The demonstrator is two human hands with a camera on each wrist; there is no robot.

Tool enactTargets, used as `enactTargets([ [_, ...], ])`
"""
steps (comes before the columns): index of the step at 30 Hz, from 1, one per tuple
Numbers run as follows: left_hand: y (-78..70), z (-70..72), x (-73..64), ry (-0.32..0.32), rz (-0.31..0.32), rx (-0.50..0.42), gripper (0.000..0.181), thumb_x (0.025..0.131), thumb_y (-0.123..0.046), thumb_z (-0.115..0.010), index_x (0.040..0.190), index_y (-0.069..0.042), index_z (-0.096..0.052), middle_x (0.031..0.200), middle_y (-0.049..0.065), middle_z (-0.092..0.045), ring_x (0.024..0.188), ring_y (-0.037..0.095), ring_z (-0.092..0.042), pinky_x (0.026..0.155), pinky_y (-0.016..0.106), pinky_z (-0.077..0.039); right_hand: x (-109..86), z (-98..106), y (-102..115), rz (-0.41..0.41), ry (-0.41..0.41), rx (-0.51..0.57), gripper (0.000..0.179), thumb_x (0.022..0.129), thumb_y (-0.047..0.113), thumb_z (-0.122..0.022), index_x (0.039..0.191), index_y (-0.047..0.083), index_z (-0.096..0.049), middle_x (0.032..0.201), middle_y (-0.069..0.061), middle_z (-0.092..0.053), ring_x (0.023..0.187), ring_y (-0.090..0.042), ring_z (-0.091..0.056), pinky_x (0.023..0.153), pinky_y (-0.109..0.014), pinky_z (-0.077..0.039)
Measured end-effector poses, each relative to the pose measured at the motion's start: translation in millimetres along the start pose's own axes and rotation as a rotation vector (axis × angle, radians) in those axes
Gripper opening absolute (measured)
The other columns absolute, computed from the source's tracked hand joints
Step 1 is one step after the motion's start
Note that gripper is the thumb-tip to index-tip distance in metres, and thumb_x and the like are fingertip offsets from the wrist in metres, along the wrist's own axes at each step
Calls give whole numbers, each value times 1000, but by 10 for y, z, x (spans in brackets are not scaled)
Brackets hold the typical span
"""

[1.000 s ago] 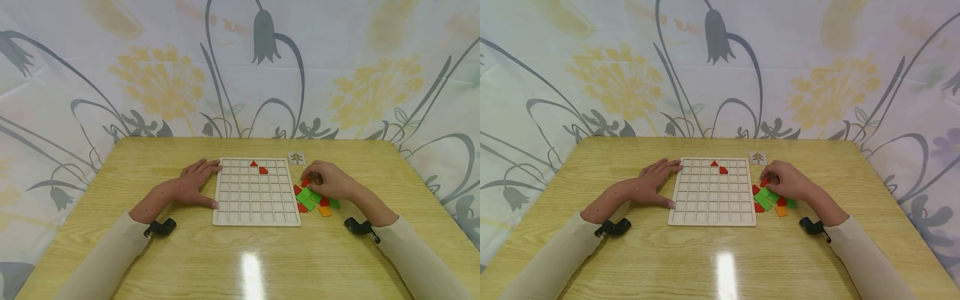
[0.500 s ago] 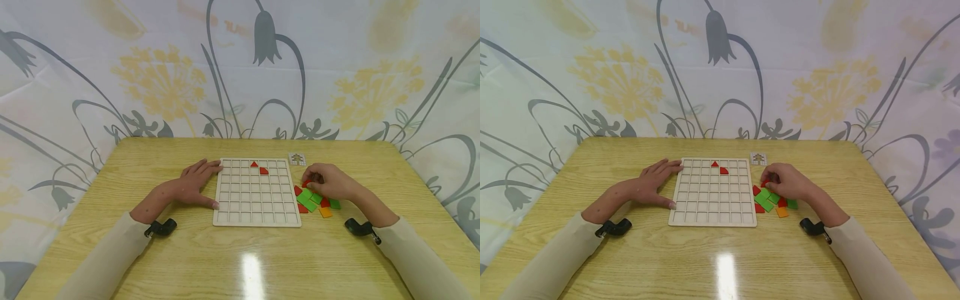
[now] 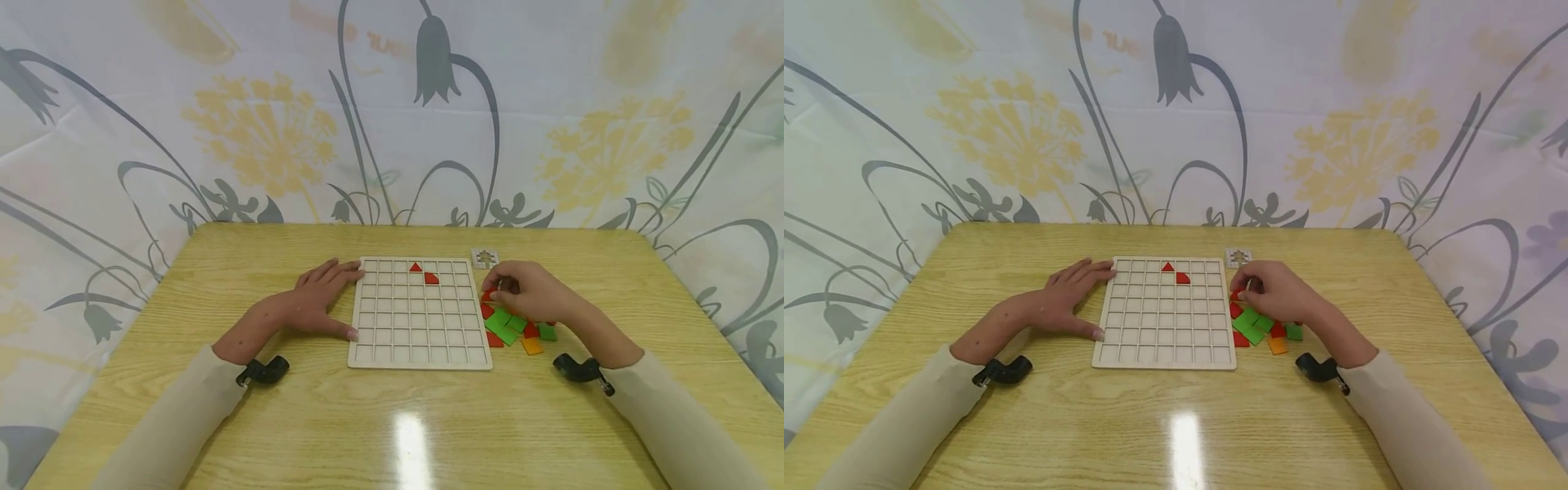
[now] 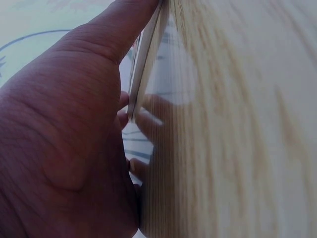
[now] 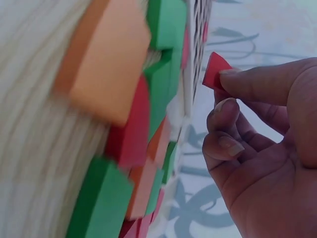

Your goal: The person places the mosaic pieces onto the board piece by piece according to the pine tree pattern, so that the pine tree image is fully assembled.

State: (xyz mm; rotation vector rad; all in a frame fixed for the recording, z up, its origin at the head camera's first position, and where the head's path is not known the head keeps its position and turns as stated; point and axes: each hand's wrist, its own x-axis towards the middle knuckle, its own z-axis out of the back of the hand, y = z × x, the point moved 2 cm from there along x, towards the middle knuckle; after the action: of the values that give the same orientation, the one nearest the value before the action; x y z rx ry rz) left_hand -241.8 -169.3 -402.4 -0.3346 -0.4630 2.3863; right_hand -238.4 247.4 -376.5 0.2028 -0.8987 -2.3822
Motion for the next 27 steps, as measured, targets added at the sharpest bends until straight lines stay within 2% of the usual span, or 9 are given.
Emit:
enactTargets([
  [4,6,-3,12,1,-9,2,111,87,-61,-82,170,-15,-24,178,8,-11,162,45,0,121,71,-12,78,-27,44,1,-3,6,15,101,-1,-67,106,11,-75,88,-4,-68,67,-16,-56,63,-28,-49],
  [15,-6,6,8,-1,-5,-6,111,87,-59,-83,170,-13,-25,178,9,-12,162,45,0,120,72,-13,299,-111,238,27,-20,30,15,100,-2,-66,105,8,-75,96,-5,-71,70,-19,-56,65,-28,-48],
  [27,-6,2,9,-2,-7,5,111,87,-60,-82,170,-14,-25,178,9,-11,162,45,0,120,73,-13,533,-219,391,-4,-8,10,15,100,0,-67,107,8,-76,98,-3,-73,74,-21,-58,69,-34,-49],
])
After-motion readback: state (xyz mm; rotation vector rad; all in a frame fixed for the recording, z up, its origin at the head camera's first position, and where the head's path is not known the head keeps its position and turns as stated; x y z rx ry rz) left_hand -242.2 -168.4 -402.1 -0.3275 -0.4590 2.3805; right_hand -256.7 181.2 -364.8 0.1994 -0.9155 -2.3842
